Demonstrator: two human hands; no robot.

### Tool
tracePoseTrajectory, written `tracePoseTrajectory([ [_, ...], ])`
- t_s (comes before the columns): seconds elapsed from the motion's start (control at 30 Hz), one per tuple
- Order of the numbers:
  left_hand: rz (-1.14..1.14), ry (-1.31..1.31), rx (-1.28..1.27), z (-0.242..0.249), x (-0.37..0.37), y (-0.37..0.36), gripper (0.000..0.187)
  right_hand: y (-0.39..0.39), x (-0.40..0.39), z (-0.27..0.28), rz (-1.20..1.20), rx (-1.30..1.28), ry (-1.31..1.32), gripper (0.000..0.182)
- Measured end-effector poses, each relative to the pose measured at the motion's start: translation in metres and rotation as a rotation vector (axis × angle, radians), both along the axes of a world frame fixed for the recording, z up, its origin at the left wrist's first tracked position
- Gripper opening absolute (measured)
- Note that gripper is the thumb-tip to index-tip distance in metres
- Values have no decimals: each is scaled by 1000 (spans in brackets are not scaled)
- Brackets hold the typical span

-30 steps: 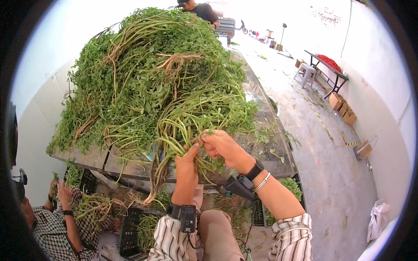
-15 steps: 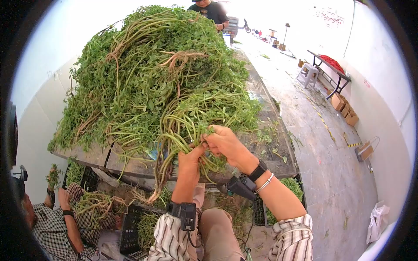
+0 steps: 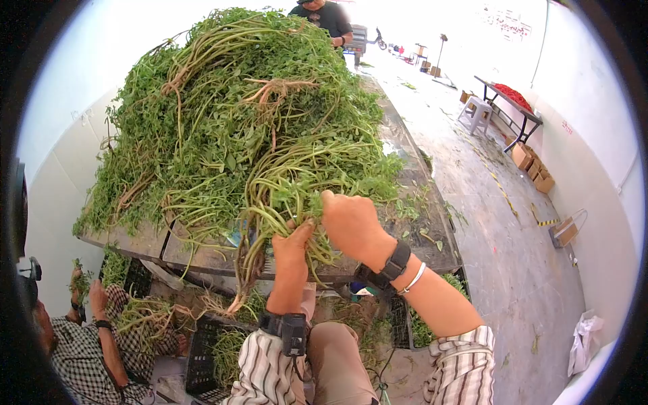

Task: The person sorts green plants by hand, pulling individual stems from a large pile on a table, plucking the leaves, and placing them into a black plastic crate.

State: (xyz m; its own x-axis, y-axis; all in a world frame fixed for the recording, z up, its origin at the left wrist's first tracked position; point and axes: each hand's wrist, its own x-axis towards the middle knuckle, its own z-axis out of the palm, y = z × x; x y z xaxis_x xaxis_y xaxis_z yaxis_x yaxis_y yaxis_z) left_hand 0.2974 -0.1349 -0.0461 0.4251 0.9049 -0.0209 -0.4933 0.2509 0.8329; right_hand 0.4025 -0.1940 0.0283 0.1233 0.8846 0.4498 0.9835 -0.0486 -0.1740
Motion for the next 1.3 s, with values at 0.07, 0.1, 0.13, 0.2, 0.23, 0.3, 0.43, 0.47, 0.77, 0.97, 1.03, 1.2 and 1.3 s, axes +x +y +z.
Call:
tracePoseTrajectory([
  [0.07,41,34,-15,2,-4,3,20,-3,16,2,-20,-57,-115,26],
  [0.1,39,28,-17,3,-5,3,20,-7,19,5,-21,-59,-121,26],
  [0.13,58,28,-26,4,-4,2,20,-13,22,10,-24,-6,-46,23],
  [0.2,64,25,-41,4,-3,-1,20,-29,25,21,-40,42,25,21],
  [0.23,98,38,-60,5,-2,-2,20,-39,25,27,-93,110,100,21],
  [0.3,155,63,-93,7,1,-5,22,-62,32,29,-170,182,167,22],
  [0.43,94,105,-129,16,-5,-4,45,-133,62,2,-388,416,339,22],
  [0.47,36,121,-109,11,-6,1,48,-153,70,-7,-469,392,318,21],
  [0.77,88,88,-63,5,-3,-1,33,-320,167,-177,-954,255,136,19],
  [0.97,116,50,-87,7,-2,-4,31,-338,171,-191,-944,44,129,28],
  [1.03,101,75,-91,5,-2,-2,31,-287,133,-123,-885,155,233,24],
  [1.2,90,78,-73,6,-4,-3,27,-182,44,-14,-322,294,339,20],
  [1.3,108,88,-88,11,-4,-6,23,-127,11,9,-10,178,77,28],
])
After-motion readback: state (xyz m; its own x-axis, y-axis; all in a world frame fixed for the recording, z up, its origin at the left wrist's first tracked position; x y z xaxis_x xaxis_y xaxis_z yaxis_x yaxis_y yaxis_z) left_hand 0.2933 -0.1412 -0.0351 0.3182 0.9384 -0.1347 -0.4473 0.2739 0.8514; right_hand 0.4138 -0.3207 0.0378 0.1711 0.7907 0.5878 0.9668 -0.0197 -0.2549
